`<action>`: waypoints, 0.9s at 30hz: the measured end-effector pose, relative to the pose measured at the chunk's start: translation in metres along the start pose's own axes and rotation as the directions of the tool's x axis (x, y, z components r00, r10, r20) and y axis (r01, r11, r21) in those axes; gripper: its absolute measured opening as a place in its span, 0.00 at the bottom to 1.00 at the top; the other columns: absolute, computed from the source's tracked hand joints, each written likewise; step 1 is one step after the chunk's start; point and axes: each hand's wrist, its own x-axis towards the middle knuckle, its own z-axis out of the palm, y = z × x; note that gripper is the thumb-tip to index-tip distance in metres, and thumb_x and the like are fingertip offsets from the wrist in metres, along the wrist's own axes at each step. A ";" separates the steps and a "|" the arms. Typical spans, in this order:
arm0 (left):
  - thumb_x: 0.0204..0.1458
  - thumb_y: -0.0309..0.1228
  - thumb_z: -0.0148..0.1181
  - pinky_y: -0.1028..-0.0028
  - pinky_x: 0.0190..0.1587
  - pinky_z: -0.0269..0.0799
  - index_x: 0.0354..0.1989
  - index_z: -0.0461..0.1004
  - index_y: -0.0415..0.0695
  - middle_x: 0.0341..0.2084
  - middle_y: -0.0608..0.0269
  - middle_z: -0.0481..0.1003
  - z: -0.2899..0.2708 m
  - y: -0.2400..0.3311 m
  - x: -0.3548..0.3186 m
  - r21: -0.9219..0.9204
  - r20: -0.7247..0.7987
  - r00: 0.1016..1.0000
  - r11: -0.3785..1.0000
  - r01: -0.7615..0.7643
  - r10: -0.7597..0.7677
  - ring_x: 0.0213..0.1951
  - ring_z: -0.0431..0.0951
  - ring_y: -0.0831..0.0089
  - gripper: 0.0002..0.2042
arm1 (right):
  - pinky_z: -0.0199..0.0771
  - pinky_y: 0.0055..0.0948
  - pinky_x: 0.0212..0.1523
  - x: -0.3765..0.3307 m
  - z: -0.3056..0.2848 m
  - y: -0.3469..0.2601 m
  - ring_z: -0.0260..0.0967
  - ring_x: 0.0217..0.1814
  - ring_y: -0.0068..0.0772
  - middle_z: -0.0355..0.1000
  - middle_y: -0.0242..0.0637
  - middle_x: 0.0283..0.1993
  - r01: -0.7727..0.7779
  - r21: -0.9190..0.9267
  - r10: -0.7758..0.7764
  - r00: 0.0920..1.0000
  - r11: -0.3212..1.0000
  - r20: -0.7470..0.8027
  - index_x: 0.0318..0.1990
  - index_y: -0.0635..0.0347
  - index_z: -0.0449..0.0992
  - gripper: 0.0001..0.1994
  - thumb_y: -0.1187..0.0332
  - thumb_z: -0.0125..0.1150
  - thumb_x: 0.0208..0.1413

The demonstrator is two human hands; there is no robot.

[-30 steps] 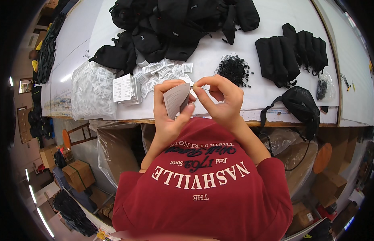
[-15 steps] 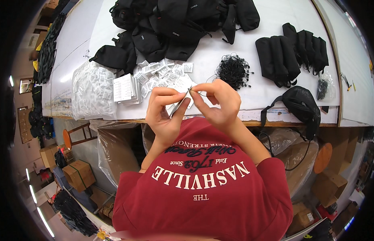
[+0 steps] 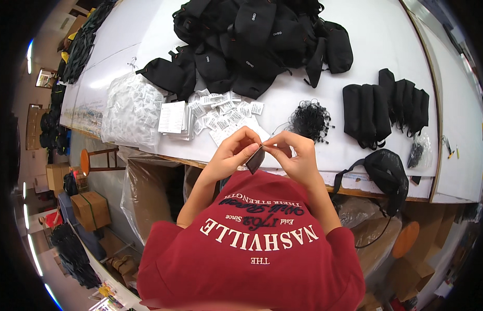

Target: The recorder is inserting labels and instruction sheets into small black pouches and organizing them on a factory workbench.

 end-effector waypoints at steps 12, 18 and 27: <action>0.54 0.28 0.56 0.86 0.27 0.59 0.32 0.68 0.41 0.24 0.73 0.68 -0.013 -0.007 0.045 0.104 -0.021 0.989 0.984 -0.142 0.145 0.24 0.64 0.89 0.05 | 0.52 0.15 0.20 0.009 -0.007 0.024 0.54 0.19 0.12 0.65 0.26 0.21 -0.328 0.389 0.241 0.936 0.861 0.257 0.37 0.64 0.69 0.07 0.68 0.54 0.59; 0.51 0.26 0.55 0.76 0.26 0.65 0.27 0.69 0.39 0.21 0.61 0.71 -0.082 0.010 0.162 0.674 -0.422 0.663 0.703 -0.226 0.618 0.22 0.71 0.75 0.04 | 0.49 0.15 0.17 0.006 -0.017 0.029 0.52 0.17 0.11 0.61 0.23 0.17 -0.357 0.399 0.349 0.932 0.845 0.095 0.32 0.63 0.72 0.08 0.68 0.53 0.59; 0.46 0.33 0.65 0.79 0.29 0.65 0.35 0.75 0.37 0.25 0.64 0.73 -0.152 0.008 0.214 0.799 -0.404 0.621 0.590 -0.119 0.672 0.23 0.69 0.78 0.13 | 0.48 0.14 0.17 0.000 -0.008 0.025 0.52 0.16 0.10 0.62 0.24 0.17 -0.379 0.431 0.363 0.924 0.819 0.123 0.34 0.64 0.73 0.06 0.70 0.54 0.58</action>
